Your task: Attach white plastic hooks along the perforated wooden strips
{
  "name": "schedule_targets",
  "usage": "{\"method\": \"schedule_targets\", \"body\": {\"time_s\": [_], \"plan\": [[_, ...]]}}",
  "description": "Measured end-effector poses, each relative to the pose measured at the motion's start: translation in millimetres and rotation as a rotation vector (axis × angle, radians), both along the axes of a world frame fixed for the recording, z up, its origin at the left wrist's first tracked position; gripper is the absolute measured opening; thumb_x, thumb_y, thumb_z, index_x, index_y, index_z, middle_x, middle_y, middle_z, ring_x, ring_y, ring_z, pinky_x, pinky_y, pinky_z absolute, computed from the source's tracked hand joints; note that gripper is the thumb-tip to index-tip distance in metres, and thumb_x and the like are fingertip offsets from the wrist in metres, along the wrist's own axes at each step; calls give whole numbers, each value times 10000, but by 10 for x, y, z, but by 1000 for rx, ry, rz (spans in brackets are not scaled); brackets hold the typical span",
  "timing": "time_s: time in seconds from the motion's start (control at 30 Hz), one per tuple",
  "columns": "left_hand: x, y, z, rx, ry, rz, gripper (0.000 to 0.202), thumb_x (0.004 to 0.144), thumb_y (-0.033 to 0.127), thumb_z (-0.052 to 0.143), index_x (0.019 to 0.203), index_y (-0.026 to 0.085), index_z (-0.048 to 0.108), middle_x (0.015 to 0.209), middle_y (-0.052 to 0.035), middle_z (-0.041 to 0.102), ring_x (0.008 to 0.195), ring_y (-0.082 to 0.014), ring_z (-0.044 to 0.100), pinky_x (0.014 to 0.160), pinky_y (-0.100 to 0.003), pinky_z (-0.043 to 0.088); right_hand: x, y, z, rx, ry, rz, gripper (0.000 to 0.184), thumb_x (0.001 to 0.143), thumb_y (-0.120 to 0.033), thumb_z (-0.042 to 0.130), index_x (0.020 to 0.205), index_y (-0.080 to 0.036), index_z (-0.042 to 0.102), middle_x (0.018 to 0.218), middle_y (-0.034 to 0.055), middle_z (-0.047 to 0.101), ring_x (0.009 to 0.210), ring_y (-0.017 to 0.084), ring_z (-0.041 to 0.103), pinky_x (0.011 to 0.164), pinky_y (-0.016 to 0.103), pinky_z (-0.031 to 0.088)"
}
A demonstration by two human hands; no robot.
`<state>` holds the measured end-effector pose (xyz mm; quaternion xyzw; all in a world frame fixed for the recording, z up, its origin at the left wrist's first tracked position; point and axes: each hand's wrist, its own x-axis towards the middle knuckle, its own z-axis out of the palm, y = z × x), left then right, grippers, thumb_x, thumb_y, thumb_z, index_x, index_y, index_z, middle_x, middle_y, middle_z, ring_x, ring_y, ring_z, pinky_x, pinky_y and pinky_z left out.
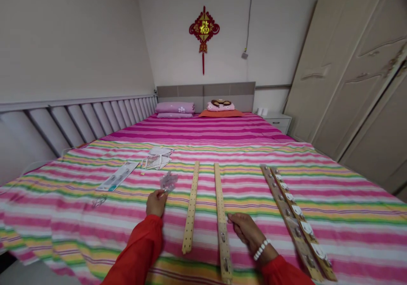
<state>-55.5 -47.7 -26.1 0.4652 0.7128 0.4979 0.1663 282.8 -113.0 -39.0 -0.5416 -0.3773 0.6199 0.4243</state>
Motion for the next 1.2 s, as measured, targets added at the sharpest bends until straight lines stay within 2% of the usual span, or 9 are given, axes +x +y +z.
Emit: {"method": "schedule_targets", "body": {"time_s": [0.13,0.3,0.53,0.67,0.73,0.83,0.93,1.03,1.2], "plan": [[22,-11,-28,3,0,-36,192,630,369,586,635,184,637,626,-40,666,630,-204,621,628,-295,469,-6,13,-33,27,2,-12,359,573,-524,667,511,-200,523,271,-104,297,259,40,165,299,207,69],[23,-2,-5,19,23,15,280,551,369,668,749,171,667,694,-43,676,678,-218,628,646,-298,476,-8,37,-75,27,-6,-13,370,563,-530,677,497,-209,505,265,-100,306,246,44,174,301,211,69],[116,-42,125,-27,-35,-50,153,579,352,628,585,200,635,583,-29,658,631,-215,615,619,-297,450,-20,0,-38,56,-8,-37,338,592,-497,645,481,-221,484,272,-100,292,265,49,162,320,218,62],[206,-240,93,5,-282,-92,229,548,392,700,622,178,661,608,-15,678,639,-185,609,625,-282,464,-24,0,-31,52,-11,-29,307,636,-457,623,493,-229,475,284,-100,291,276,55,163,336,223,63],[278,-364,114,-26,-475,-112,269,540,391,750,640,157,661,576,0,656,555,-136,571,540,-244,439,-26,4,-36,54,-29,-34,311,649,-443,618,485,-233,457,287,-98,288,281,58,165,344,228,67],[449,-536,259,-137,-806,-126,208,606,280,777,690,134,657,507,34,604,418,-57,482,400,-167,354,-35,-2,-42,80,-34,-46,339,652,-439,623,470,-238,420,296,-97,284,295,58,169,358,232,72],[690,-677,491,-216,-1051,-185,60,724,122,706,757,130,657,559,18,639,455,-44,562,402,-112,403,-56,-28,-39,135,6,-76,378,614,-447,659,448,-233,395,303,-100,274,315,50,175,375,233,71],[959,-795,683,-254,-1202,-266,97,806,44,605,767,128,632,597,-6,665,490,-67,621,432,-123,474,-73,-66,-23,180,78,-139,378,566,-433,704,454,-218,415,321,-101,304,334,43,196,384,229,77],[1346,-932,753,-395,-1379,-299,108,864,57,535,836,108,627,647,-27,687,492,-75,634,403,-125,472,-51,-142,41,166,140,-181,348,581,-427,713,497,-204,459,325,-99,355,311,39,207,365,226,75]]}}
